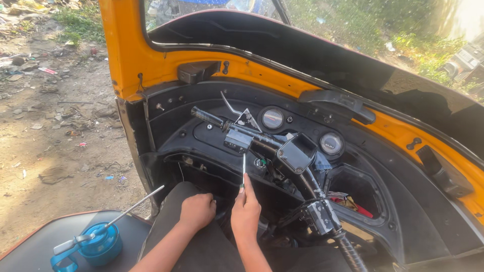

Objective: The person uses a screwdriver to remove and tighten screws on the steering and dashboard assembly of a yellow auto-rickshaw. They work on the black plastic housing and handle components with a hand tool.

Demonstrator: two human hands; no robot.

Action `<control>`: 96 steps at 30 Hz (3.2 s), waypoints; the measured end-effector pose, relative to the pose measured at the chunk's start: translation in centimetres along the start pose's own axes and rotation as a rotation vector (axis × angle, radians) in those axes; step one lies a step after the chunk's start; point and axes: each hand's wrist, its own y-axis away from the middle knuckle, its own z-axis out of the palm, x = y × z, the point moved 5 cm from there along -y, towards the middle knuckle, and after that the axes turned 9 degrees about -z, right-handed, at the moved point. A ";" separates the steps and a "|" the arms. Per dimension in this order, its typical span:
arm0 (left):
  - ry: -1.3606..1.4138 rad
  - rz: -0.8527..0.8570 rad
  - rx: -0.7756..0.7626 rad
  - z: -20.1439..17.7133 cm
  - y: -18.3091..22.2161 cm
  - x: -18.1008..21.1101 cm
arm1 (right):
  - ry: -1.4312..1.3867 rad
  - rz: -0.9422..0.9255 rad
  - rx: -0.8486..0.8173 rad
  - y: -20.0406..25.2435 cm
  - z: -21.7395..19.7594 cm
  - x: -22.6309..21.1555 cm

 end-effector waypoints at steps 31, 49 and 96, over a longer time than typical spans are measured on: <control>0.905 -0.150 -0.241 -3.5 -7.4 9.3 | -0.332 0.402 -0.093 1.3 1.9 0.7; 0.645 -0.118 -0.157 -6.4 -6.9 10.5 | -0.426 0.477 -0.112 1.5 2.5 0.8; 0.268 0.095 0.192 -7.1 2.6 5.2 | -1.327 0.683 -0.713 0.2 7.2 1.3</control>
